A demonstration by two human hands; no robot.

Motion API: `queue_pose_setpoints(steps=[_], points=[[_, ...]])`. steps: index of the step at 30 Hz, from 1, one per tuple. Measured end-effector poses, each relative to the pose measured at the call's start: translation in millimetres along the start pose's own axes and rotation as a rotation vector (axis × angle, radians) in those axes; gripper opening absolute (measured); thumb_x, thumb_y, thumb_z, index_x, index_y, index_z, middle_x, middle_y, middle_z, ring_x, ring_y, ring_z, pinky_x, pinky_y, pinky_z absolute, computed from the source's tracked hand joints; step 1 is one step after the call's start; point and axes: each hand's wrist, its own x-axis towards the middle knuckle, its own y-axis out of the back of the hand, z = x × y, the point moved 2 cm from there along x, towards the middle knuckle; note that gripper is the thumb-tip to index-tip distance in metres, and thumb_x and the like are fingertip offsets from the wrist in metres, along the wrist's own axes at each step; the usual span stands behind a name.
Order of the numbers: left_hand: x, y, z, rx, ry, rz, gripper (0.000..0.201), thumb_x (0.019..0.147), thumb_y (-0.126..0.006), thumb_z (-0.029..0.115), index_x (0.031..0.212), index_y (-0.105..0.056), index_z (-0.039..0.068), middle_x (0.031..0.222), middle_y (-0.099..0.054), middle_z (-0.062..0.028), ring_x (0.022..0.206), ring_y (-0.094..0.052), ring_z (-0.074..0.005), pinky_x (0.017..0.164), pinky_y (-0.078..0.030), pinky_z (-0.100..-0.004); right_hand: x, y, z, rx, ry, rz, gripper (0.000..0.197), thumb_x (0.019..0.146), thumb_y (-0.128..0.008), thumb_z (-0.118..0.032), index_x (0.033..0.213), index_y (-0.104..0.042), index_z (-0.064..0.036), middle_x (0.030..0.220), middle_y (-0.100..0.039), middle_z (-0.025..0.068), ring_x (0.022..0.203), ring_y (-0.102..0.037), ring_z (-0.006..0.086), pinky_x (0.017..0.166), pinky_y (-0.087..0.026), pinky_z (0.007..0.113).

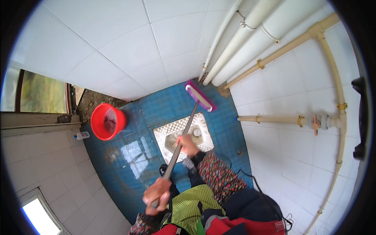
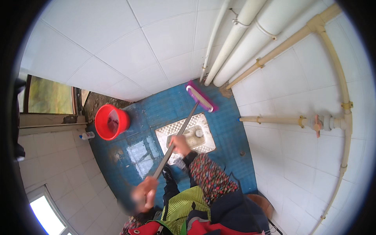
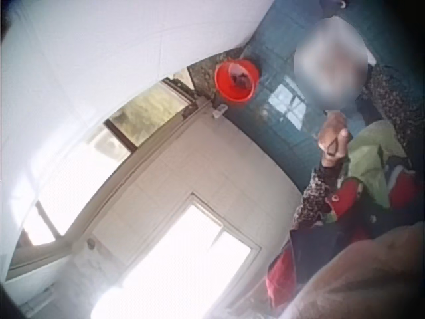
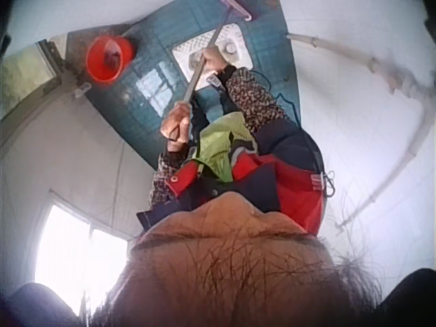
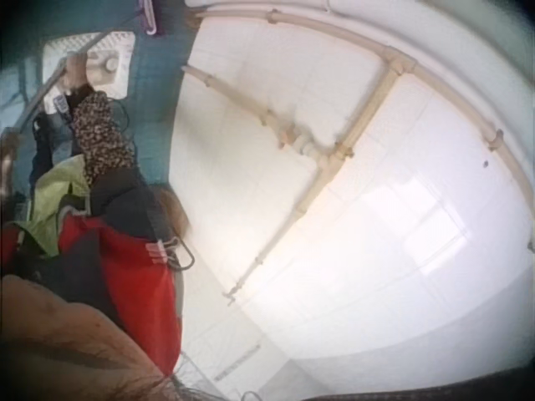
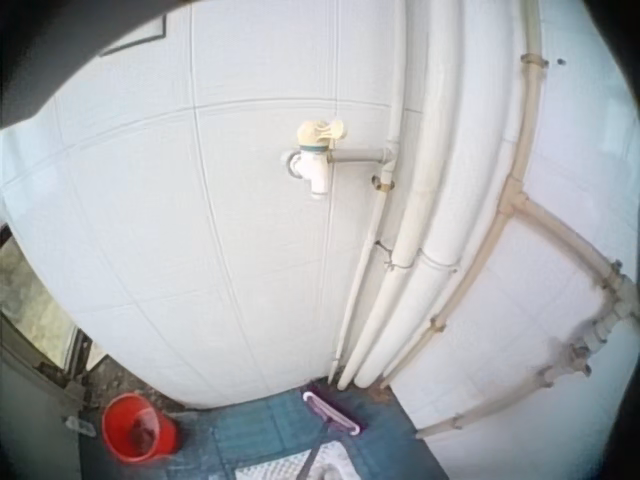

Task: The person cleans a tiled floor by first wiping a corner with a cloth, then moving a wooden tub and a white plastic jug to access the area underneath. They wring the cloth in a red bucket and continue wiping the floor, then use a purple squeegee to push water toward the drain.

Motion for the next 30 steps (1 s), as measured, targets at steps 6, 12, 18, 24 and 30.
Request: queue_pose_setpoints(steps=[6,12,18,24,30], points=[[4,-38,-69,0.001,0.139,0.322,0.009,0.085,-0.055,0.0,0.079,-0.058,-0.006,0.072,-0.055,-0.0116,0.066,-0.055,-0.0235,0.064,-0.046,-0.0343,10,-25,110,1.108,-1.151,0.233,0.015,0.076,-0.055,0.002,0.064,-0.052,-0.0061,0.057,-0.047,0.0058,0.052,-0.052,0.0209,0.051,-0.043,0.038],[-104,-1,-12,0.11,0.337,0.595,0.031,0.091,-0.05,0.008,0.062,-0.05,-0.005,0.065,-0.053,-0.0079,0.059,-0.049,-0.0158,0.057,-0.042,-0.0305,-74,-138,19,1.18,-1.438,0.081,0.008,0.076,-0.051,-0.004,0.068,-0.05,-0.0011,0.056,-0.049,0.0143,0.047,-0.055,0.0287,0.038,-0.042,0.043],[-120,15,69,0.154,0.289,0.424,0.033,0.088,-0.057,0.007,0.059,-0.044,-0.001,0.056,-0.048,-0.0064,0.052,-0.047,-0.0185,0.057,-0.046,-0.0384,-116,-174,-76,1.141,-1.654,-0.094,0.012,0.079,-0.052,-0.003,0.068,-0.047,-0.0027,0.061,-0.049,0.0103,0.055,-0.056,0.026,0.044,-0.045,0.042],[-120,42,105,-0.062,0.066,0.318,0.031,0.088,-0.062,0.013,0.062,-0.048,0.002,0.055,-0.051,-0.0068,0.05,-0.05,-0.0197,0.059,-0.048,-0.0398,-97,-145,-120,1.444,-1.471,0.039,0.011,0.079,-0.051,-0.001,0.069,-0.048,-0.0026,0.065,-0.051,0.0119,0.059,-0.055,0.0272,0.052,-0.047,0.043],[-68,40,69,0.008,-0.037,0.423,0.017,0.085,-0.062,0.006,0.073,-0.05,0.0,0.068,-0.054,-0.0081,0.067,-0.055,-0.0226,0.08,-0.048,-0.0421,-21,-114,-147,1.896,-1.126,-0.122,0.019,0.091,-0.054,-0.012,0.073,-0.053,-0.0041,0.065,-0.055,0.0067,0.062,-0.054,0.0224,0.068,-0.048,0.037]])
